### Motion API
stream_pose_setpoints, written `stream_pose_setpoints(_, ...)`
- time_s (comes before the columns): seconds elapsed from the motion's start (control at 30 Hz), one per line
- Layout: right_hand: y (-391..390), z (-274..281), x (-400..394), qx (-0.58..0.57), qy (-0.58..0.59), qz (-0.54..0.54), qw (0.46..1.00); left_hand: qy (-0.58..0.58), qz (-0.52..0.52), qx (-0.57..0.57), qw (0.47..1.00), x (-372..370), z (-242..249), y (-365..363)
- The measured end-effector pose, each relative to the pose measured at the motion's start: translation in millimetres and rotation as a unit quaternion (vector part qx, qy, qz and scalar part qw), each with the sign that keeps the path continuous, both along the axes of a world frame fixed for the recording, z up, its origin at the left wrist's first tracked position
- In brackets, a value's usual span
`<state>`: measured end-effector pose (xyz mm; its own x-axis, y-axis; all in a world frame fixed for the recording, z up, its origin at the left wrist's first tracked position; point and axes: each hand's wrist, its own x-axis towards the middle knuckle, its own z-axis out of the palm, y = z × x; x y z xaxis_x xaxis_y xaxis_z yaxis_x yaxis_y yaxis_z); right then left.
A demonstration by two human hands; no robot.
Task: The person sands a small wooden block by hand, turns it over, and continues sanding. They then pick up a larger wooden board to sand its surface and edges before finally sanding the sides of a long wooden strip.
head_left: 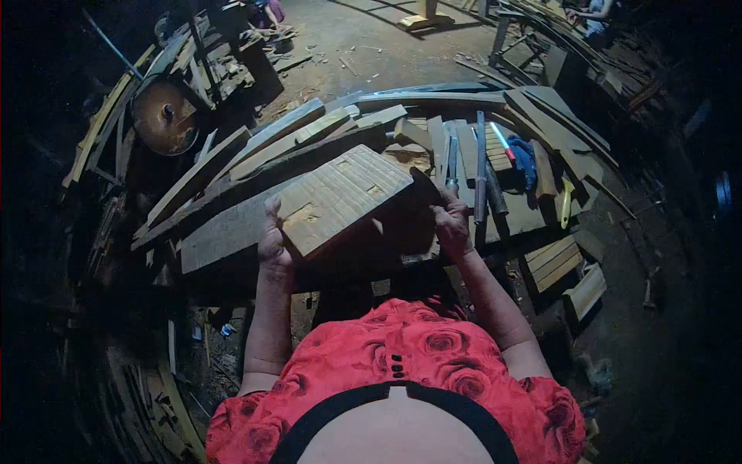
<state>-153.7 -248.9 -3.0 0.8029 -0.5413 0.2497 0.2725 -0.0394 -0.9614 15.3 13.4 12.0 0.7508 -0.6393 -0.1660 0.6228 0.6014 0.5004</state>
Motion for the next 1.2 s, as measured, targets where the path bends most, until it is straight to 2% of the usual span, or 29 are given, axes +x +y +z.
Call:
stream_pose_setpoints(0.07,-5.6,-7.0,-3.2,0.013,-0.012,0.042,0.999,-0.051,0.052,0.104,0.992,-0.8,2.2,-6.7)
stream_pose_setpoints(0.1,-6.9,-9.9,-5.1,0.012,-0.013,0.040,0.999,-0.052,0.051,0.103,0.992,-3.5,6.5,-9.2)
stream_pose_setpoints(0.17,-9.0,-14.2,-10.2,0.056,0.002,0.051,0.997,-0.231,0.023,0.081,0.969,-10.9,17.8,-14.1)
stream_pose_setpoints(0.2,-10.8,-12.1,-12.4,0.055,0.003,0.050,0.997,-0.231,0.022,0.080,0.969,-12.3,21.5,-16.8)
stream_pose_setpoints(0.27,-15.6,-3.7,-16.5,0.130,0.032,0.012,0.991,-0.356,0.080,0.228,0.903,-10.6,27.1,-21.7)
stream_pose_setpoints(0.3,-21.8,3.7,-19.2,0.082,0.041,-0.018,0.996,-0.356,0.082,0.229,0.902,-1.3,24.8,-27.4)
stream_pose_setpoints(0.33,-32.0,2.6,-19.0,0.081,0.041,-0.016,0.996,-0.326,0.086,0.200,0.920,12.4,20.3,-36.2)
stream_pose_setpoints(0.37,-43.7,0.6,-17.6,0.033,0.044,-0.054,0.997,-0.296,0.089,0.171,0.935,21.8,16.7,-41.3)
stream_pose_setpoints(0.4,-50.3,0.7,-14.7,-0.017,0.045,-0.094,0.994,-0.297,0.090,0.170,0.935,17.7,25.5,-47.4)
stream_pose_setpoints(0.43,-51.1,8.7,-12.6,-0.018,0.043,-0.094,0.994,-0.320,0.058,0.124,0.938,8.0,40.8,-57.5)
stream_pose_setpoints(0.53,-47.5,41.1,-7.2,-0.121,0.122,-0.142,0.975,-0.331,0.044,0.084,0.939,21.6,26.7,-68.0)
stream_pose_setpoints(0.6,-37.2,54.7,4.4,-0.209,0.021,-0.124,0.970,-0.159,0.004,0.076,0.984,35.7,17.0,-68.9)
stream_pose_setpoints(0.63,-37.3,50.7,10.4,-0.211,0.071,-0.111,0.969,-0.259,0.053,0.137,0.955,30.9,11.6,-67.6)
stream_pose_setpoints(0.67,-32.9,50.8,18.2,-0.209,0.069,-0.111,0.969,-0.261,0.053,0.138,0.954,30.0,8.2,-68.0)
stream_pose_setpoints(0.73,-21.2,52.8,37.0,-0.301,0.067,-0.095,0.947,-0.172,0.020,-0.048,0.984,23.1,16.9,-71.8)
stream_pose_setpoints(0.77,-22.1,42.8,48.9,-0.332,0.074,-0.071,0.938,-0.117,0.045,-0.047,0.991,21.8,16.7,-73.1)
stream_pose_setpoints(0.8,-17.6,39.5,56.3,-0.332,0.072,-0.071,0.938,-0.119,0.046,-0.047,0.991,24.0,15.7,-73.1)
stream_pose_setpoints(0.87,-5.5,33.1,70.8,-0.468,0.123,-0.030,0.874,-0.082,0.060,-0.052,0.994,30.4,8.4,-71.3)
stream_pose_setpoints(0.93,7.2,25.2,81.7,-0.446,0.168,0.017,0.879,-0.115,0.095,-0.007,0.989,30.4,6.2,-72.9)
stream_pose_setpoints(1.0,19.6,7.8,91.7,-0.536,0.176,-0.094,0.820,-0.047,0.025,-0.064,0.997,27.5,7.9,-72.6)
stream_pose_setpoints(1.07,47.1,3.0,97.3,-0.524,0.193,-0.113,0.822,-0.056,-0.013,-0.090,0.994,27.5,4.6,-70.4)
stream_pose_setpoints(1.13,79.4,4.3,95.8,-0.513,0.063,0.010,0.856,-0.114,0.028,-0.080,0.990,34.4,-1.6,-74.3)
stream_pose_setpoints(1.2,111.8,17.2,77.1,-0.538,0.039,0.017,0.842,-0.071,0.014,-0.065,0.995,27.6,7.1,-71.8)
